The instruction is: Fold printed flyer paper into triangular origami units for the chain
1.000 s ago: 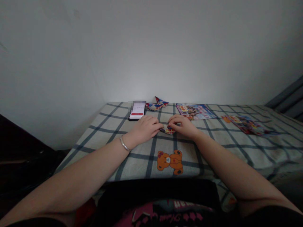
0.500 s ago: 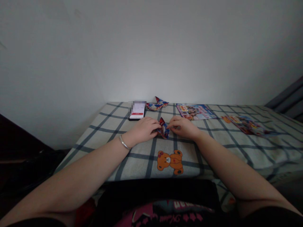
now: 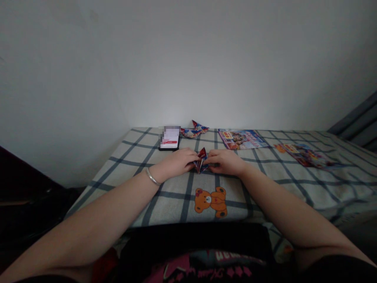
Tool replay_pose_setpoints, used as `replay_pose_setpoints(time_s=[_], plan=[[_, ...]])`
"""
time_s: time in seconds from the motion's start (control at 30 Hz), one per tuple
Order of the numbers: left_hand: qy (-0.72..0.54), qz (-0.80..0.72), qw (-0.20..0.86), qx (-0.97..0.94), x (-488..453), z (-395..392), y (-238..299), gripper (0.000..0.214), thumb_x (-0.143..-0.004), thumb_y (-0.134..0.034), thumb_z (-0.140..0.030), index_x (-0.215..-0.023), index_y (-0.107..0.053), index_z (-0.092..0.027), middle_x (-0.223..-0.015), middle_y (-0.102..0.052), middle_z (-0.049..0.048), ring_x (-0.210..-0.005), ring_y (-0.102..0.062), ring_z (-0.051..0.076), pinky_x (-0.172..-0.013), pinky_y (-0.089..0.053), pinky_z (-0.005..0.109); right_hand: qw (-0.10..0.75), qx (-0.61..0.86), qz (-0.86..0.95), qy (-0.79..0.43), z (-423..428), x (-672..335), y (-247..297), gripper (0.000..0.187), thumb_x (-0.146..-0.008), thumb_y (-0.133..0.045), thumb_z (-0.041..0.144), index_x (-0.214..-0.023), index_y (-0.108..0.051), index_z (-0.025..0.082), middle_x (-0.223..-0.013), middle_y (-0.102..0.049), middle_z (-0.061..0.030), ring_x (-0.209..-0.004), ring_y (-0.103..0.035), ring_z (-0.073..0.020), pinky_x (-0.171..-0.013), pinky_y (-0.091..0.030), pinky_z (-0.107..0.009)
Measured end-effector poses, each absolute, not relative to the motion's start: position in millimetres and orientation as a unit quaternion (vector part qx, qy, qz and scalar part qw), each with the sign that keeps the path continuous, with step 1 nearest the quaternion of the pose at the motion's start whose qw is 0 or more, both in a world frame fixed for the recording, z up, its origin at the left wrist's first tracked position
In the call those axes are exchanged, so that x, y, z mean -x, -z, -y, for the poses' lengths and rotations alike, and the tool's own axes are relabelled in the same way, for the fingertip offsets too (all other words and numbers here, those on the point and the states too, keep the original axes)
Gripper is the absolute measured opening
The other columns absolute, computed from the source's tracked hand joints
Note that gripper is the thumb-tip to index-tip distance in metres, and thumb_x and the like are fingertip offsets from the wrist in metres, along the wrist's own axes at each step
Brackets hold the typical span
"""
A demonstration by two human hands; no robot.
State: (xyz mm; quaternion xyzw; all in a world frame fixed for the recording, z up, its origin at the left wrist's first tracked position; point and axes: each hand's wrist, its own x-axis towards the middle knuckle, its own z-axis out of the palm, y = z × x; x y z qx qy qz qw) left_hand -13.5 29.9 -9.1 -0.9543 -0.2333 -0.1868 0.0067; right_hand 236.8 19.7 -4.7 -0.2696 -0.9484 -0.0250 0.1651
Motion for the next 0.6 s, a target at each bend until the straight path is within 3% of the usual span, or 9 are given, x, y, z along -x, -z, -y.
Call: replay_pose_setpoints(time_s=[0.13,0.27,0.47,0.6], plan=[[0.212,0.232,0.026,0.949,14.4,-30.1,10.2,0.024,-0.086,-0.059,-0.013,-0.108,-0.066,-0.019,-0.107,-0.063,0.0066,-0.098,-0.057,0.019,-0.088,-0.046,0.032,0.157,0.284,0.945,0.038,-18.4,-235.5,3.2,0.025,-0.089,-0.059,0.022,-0.108,-0.073,0.027,-0.097,-0.069,-0.0023,-0.083,-0.064,-0.0135,-0.065,-0.041,-0.022],[0.219,0.225,0.075,0.946,13.6,-27.8,8.9,0.019,-0.088,-0.057,-0.012,-0.096,-0.07,-0.022,-0.101,-0.059,0.0049,-0.093,-0.055,0.018,-0.082,-0.045,0.031,0.146,0.282,0.946,0.059,-17.4,-233.6,2.0,0.024,-0.089,-0.058,0.021,-0.107,-0.073,0.027,-0.091,-0.069,-0.0022,-0.078,-0.062,-0.0129,-0.062,-0.038,-0.022],[0.171,0.217,0.171,0.946,11.8,-26.9,7.1,0.016,-0.089,-0.059,-0.018,-0.099,-0.069,-0.024,-0.103,-0.058,0.0056,-0.096,-0.051,0.021,-0.087,-0.042,0.037,0.151,0.277,0.948,0.049,-18.4,-233.6,1.2,0.023,-0.092,-0.055,0.02,-0.103,-0.073,0.026,-0.087,-0.068,-0.0027,-0.078,-0.062,-0.0128,-0.063,-0.038,-0.022],[0.167,0.223,0.175,0.944,12.6,-30.2,8.2,0.015,-0.089,-0.06,-0.019,-0.099,-0.069,-0.024,-0.106,-0.057,0.0066,-0.099,-0.05,0.022,-0.089,-0.042,0.038,0.156,0.266,0.95,0.038,-19.3,-234.5,2.1,0.023,-0.094,-0.053,0.022,-0.105,-0.073,0.026,-0.093,-0.069,-0.0033,-0.082,-0.063,-0.0133,-0.066,-0.04,-0.022]])
